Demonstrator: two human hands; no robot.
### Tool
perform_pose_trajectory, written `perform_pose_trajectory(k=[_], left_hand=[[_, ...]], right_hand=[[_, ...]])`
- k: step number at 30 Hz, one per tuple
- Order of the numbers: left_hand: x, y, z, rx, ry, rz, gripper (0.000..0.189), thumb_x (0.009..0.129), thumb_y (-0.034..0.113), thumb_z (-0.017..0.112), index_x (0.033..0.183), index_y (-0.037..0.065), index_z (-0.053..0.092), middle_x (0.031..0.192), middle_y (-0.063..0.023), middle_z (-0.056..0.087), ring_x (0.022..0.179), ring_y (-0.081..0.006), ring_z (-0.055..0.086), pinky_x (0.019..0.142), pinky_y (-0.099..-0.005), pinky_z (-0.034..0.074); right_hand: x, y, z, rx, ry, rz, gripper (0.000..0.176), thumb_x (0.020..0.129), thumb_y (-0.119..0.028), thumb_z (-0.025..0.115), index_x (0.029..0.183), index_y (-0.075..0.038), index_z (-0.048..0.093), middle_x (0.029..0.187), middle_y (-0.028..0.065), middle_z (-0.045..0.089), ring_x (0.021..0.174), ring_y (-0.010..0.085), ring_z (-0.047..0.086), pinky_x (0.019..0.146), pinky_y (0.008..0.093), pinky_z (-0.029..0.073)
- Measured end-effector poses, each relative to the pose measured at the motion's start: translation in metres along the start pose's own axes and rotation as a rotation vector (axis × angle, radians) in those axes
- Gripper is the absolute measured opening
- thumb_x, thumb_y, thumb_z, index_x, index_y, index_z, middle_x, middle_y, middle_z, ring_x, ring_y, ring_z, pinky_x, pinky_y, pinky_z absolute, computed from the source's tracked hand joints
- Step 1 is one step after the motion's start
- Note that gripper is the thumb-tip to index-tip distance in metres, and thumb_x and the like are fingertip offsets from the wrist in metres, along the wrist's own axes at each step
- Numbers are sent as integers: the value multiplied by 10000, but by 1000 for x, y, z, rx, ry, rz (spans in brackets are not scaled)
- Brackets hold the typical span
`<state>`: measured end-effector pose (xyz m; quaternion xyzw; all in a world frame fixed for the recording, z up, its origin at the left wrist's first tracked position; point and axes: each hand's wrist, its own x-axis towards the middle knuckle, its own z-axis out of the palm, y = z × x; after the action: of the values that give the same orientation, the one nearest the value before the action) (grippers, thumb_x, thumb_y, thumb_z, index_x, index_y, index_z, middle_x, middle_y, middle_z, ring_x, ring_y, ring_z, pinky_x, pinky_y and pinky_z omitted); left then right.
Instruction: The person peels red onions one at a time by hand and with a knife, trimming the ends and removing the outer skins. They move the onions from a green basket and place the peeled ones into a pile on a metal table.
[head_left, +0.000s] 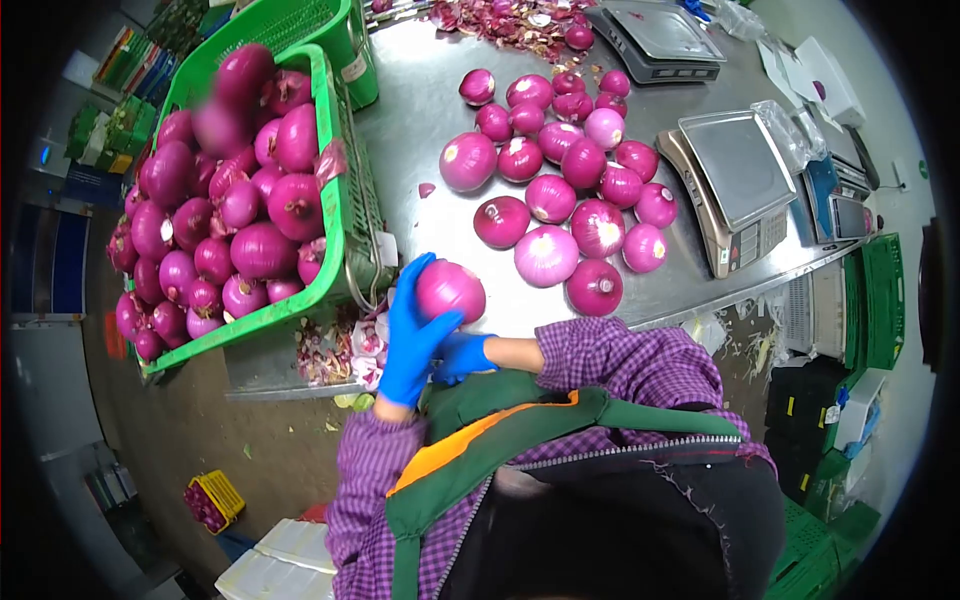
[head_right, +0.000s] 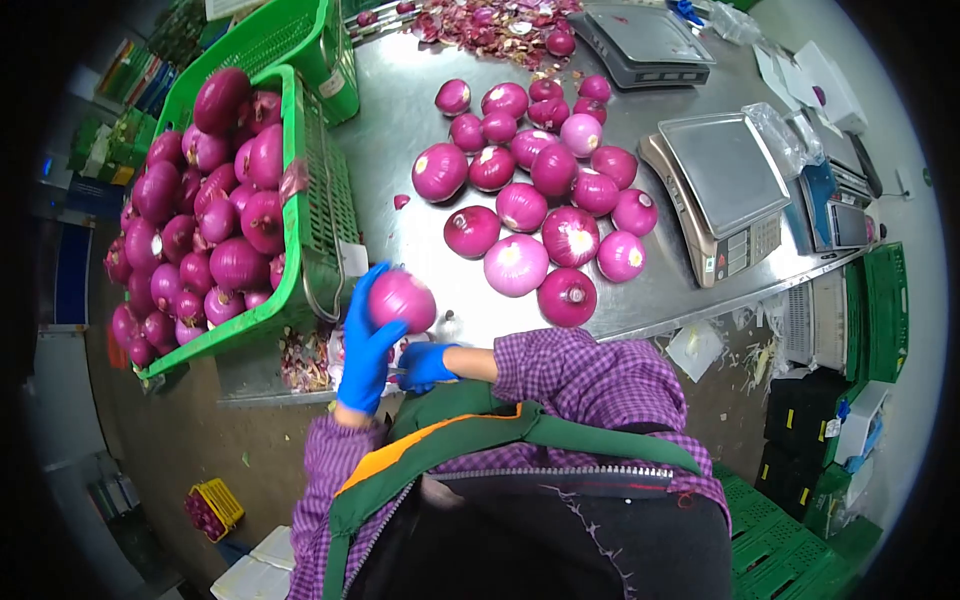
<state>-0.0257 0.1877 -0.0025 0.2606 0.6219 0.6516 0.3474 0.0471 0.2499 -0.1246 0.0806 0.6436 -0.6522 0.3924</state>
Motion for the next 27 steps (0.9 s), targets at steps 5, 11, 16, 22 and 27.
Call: perform_pose_trajectory(k=[5, 11, 16, 22, 27], left_hand=[[131, -17, 106, -92, -90, 166, 762, 713, 184, 815, 1329, 63, 384, 1268, -147, 483, 1153, -266, 526, 952, -394, 485], [227, -56, 158, 590, 186, 243, 792, 625, 304, 825, 1299, 100, 462, 1257, -181, 502, 1136, -377, 510, 982, -445, 425], [188, -40, 140, 414, 38, 330, 634, 722, 203, 753, 1275, 69, 474, 1200, -182, 524, 1092, -341, 552, 937, -412, 459], [54, 108, 35, 329, -166, 476, 469, 816, 105, 695, 1265, 77, 564, 1222, -117, 601, 1104, -218, 583, 932, -355, 465], [79, 164, -145, 739, 515, 731, 553, 783, 169, 739, 1262, 28, 502, 1227, -108, 539, 1136, -217, 524, 972, -349, 422]], right_hand=[[42, 83, -1, 38, 352, -487, 483, 795, -252, 667, 1213, -24, 588, 1042, 165, 669, 855, 289, 643, 769, 411, 511], [28, 74, -16, -209, 366, -604, 546, 796, -262, 668, 1275, -38, 531, 1076, 183, 652, 890, 305, 639, 791, 414, 507], [31, 72, -22, -352, 309, -649, 604, 796, -270, 670, 1327, -51, 483, 1103, 198, 637, 920, 317, 635, 809, 415, 503], [52, 57, -17, -648, 353, -928, 676, 797, -280, 671, 1389, -66, 426, 1137, 215, 620, 956, 333, 630, 831, 418, 499], [-3, -50, 7, -599, 136, -270, 661, 844, -218, 620, 1439, -130, 347, 1095, 218, 619, 989, 369, 614, 851, 423, 488]])
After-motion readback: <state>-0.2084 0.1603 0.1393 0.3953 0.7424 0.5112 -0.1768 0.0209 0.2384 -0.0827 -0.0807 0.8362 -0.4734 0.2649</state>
